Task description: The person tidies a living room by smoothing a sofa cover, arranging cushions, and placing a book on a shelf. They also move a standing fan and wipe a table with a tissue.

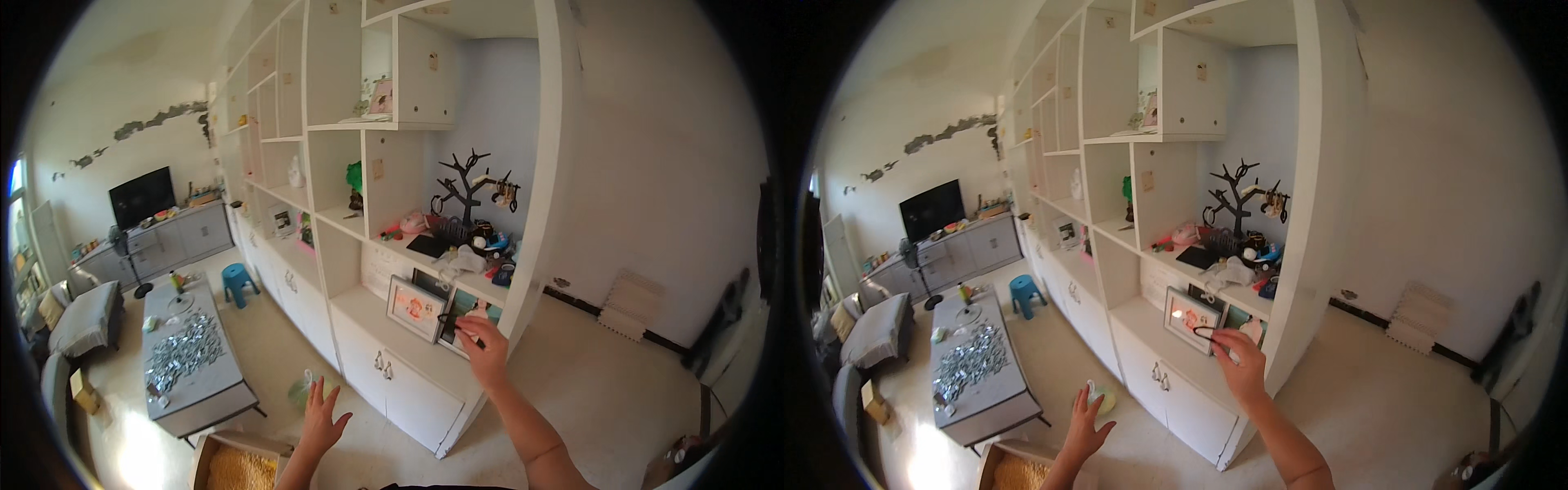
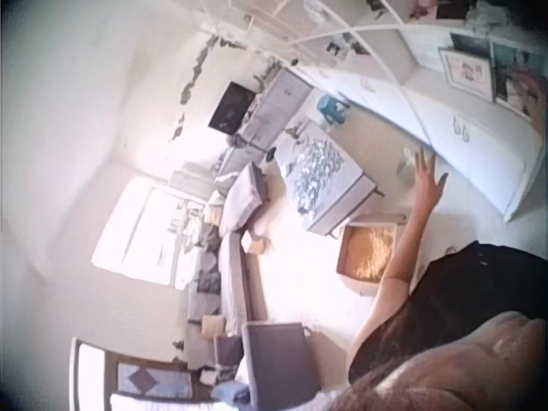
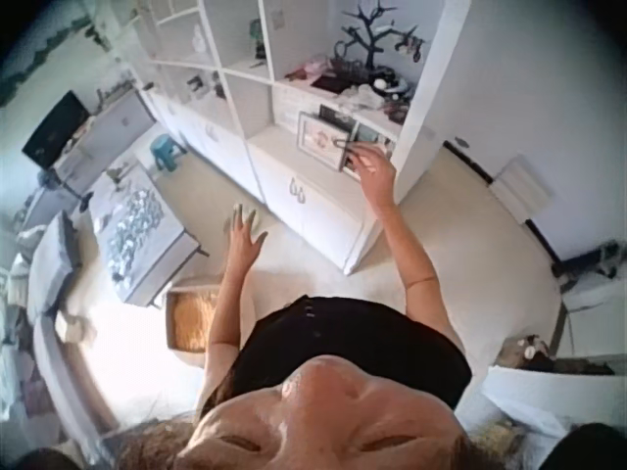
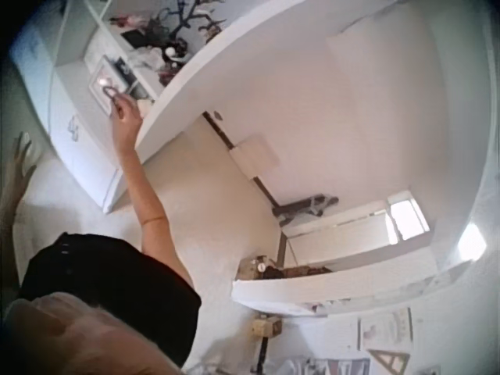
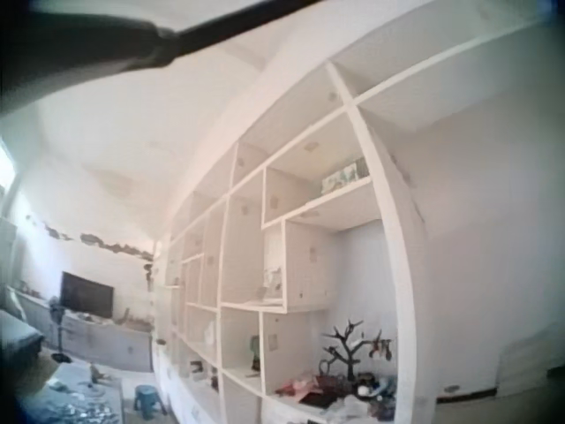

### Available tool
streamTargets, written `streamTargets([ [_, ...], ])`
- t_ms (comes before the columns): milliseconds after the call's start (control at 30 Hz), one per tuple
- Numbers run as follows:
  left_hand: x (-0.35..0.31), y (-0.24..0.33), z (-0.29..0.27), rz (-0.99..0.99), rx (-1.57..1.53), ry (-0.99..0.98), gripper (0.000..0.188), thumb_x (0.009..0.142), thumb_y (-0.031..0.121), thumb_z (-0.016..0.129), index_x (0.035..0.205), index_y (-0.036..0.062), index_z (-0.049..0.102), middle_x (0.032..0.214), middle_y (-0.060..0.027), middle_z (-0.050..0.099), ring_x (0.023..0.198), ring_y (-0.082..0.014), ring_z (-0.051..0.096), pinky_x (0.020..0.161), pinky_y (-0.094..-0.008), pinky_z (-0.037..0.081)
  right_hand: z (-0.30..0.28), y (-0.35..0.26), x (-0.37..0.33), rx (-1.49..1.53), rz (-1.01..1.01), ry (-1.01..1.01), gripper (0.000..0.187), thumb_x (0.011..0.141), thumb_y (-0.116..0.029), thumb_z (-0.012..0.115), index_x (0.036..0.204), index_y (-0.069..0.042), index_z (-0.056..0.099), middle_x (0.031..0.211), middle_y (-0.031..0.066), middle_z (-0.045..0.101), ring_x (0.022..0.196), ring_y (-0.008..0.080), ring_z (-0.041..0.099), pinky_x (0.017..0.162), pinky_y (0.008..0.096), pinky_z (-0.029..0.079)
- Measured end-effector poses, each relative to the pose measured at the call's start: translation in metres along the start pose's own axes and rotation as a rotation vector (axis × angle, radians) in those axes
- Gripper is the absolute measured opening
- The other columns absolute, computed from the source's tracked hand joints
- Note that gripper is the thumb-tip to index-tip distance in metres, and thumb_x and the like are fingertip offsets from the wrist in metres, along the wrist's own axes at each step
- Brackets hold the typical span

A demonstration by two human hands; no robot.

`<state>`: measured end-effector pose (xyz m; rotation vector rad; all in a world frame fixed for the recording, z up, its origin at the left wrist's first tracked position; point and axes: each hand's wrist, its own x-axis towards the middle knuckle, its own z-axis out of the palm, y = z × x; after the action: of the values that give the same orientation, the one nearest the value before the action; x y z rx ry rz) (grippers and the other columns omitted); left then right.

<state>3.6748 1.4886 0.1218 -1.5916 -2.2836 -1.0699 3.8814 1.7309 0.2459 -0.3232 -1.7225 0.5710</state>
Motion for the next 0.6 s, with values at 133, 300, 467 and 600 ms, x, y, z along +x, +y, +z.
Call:
streamTargets([
  [133, 0.069, -0.049, -0.015, 0.089, -0.027, -0.038, 0.061, 0.072, 0.019, 0.073, 0.126, 0.0049, 0.047, 0.142, -0.0258, 0.024, 0.129, -0.048, 0.025, 0.102, -0.0516, 0.03, 0.033, 0.007, 0.071, -0.091, -0.048, 0.107, 0.015, 0.075, 0.001, 0.069, 0.089, 0.0, 0.065, 0.096, 0.0102, 0.065, 0.089, 0.021, 0.062, 0.078, 0.0287, 0.048],
  [300, 0.141, -0.085, -0.025, 0.188, -0.099, -0.004, 0.062, 0.072, 0.014, 0.072, 0.127, 0.005, 0.046, 0.143, -0.0254, 0.023, 0.129, -0.0486, 0.024, 0.102, -0.0527, 0.029, 0.057, 0.03, 0.141, -0.159, -0.083, 0.269, 0.015, 0.074, 0.002, 0.068, 0.089, 0.001, 0.065, 0.095, 0.011, 0.064, 0.089, 0.0206, 0.062, 0.078, 0.0285, 0.048],
  [467, 0.179, -0.111, -0.019, 0.206, -0.146, -0.026, 0.061, 0.071, 0.013, 0.073, 0.125, 0.0044, 0.047, 0.143, -0.0262, 0.023, 0.129, -0.0487, 0.024, 0.102, -0.0529, 0.029, 0.065, 0.065, 0.208, -0.166, -0.188, 0.457, 0.012, 0.076, 0.002, 0.067, 0.088, 0.003, 0.063, 0.098, 0.0105, 0.063, 0.087, 0.0184, 0.062, 0.073, 0.0258, 0.05],
  [600, 0.189, -0.137, -0.011, 0.191, -0.143, -0.041, 0.061, 0.07, 0.012, 0.073, 0.124, 0.0035, 0.047, 0.143, -0.0269, 0.022, 0.129, -0.0485, 0.023, 0.102, -0.0525, 0.029, 0.066, 0.086, 0.27, -0.267, -0.293, 0.602, 0.01, 0.077, 0.002, 0.066, 0.086, 0.002, 0.062, 0.098, 0.0107, 0.062, 0.083, 0.0187, 0.061, 0.07, 0.0277, 0.051],
])
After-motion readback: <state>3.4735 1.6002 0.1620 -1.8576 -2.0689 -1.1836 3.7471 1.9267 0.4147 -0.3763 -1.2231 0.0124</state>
